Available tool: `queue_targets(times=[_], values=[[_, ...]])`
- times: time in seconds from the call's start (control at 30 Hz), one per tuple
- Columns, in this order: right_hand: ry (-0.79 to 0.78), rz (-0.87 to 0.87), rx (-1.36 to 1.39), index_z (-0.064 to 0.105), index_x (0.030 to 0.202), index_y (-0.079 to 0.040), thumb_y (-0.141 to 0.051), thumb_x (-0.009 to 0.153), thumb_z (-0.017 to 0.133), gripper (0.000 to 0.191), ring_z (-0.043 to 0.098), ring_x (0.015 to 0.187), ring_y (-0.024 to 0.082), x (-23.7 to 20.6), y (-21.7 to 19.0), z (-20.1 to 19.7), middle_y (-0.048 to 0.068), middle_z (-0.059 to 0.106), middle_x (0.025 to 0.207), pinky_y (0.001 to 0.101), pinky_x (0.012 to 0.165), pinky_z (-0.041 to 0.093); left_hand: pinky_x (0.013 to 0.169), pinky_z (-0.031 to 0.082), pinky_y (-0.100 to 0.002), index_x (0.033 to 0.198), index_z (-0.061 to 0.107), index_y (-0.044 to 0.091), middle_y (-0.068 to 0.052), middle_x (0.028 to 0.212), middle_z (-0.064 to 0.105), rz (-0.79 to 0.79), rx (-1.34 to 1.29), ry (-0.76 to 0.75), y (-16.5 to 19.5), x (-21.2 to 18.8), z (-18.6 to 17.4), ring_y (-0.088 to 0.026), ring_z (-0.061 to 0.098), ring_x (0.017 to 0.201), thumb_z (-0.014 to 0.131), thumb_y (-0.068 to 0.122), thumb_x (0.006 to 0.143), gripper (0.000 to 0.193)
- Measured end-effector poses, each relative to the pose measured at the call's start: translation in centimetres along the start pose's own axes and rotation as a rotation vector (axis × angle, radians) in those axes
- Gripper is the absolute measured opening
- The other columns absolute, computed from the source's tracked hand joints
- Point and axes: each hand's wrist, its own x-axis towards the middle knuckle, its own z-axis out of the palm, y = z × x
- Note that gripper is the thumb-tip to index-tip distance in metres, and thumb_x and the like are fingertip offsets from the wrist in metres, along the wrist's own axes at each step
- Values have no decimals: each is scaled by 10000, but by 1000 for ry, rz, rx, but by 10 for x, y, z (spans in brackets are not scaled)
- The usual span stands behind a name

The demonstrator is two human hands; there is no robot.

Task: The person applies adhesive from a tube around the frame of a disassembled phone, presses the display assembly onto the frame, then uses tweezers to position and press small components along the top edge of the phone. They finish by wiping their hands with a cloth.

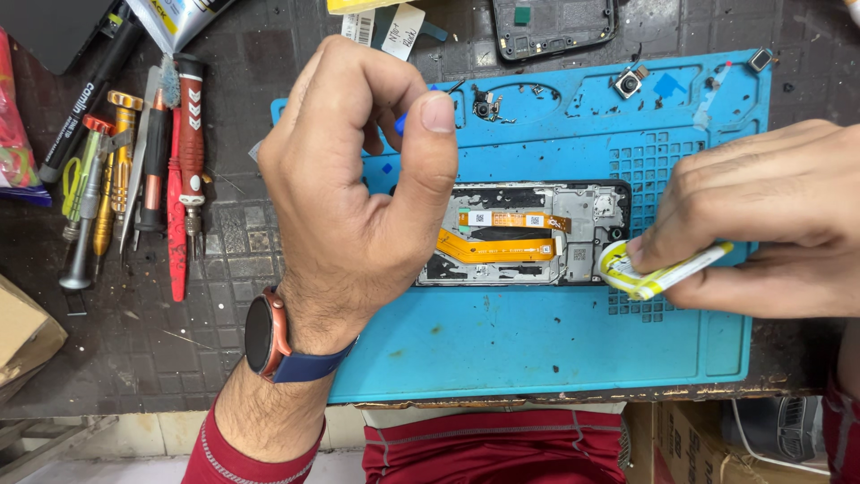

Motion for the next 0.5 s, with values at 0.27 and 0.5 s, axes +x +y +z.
queue_targets(times=[0.27,0.5], values=[[15,-30,-2,759,903,-137,-161,750,871,191,755,824,120,2,-1,0,-23,795,863,263,707,639,657,412,-256,987,556,22,-42,902,573,1,4,0,0,0,0,-122,547,788,637,160,1149,229],[16,-26,18,758,919,-146,-134,756,857,191,756,836,118,1,-1,0,-24,798,870,256,705,646,665,415,-254,988,553,19,-43,909,577,5,5,-3,-2,-1,-1,-122,551,798,616,158,1137,213]])
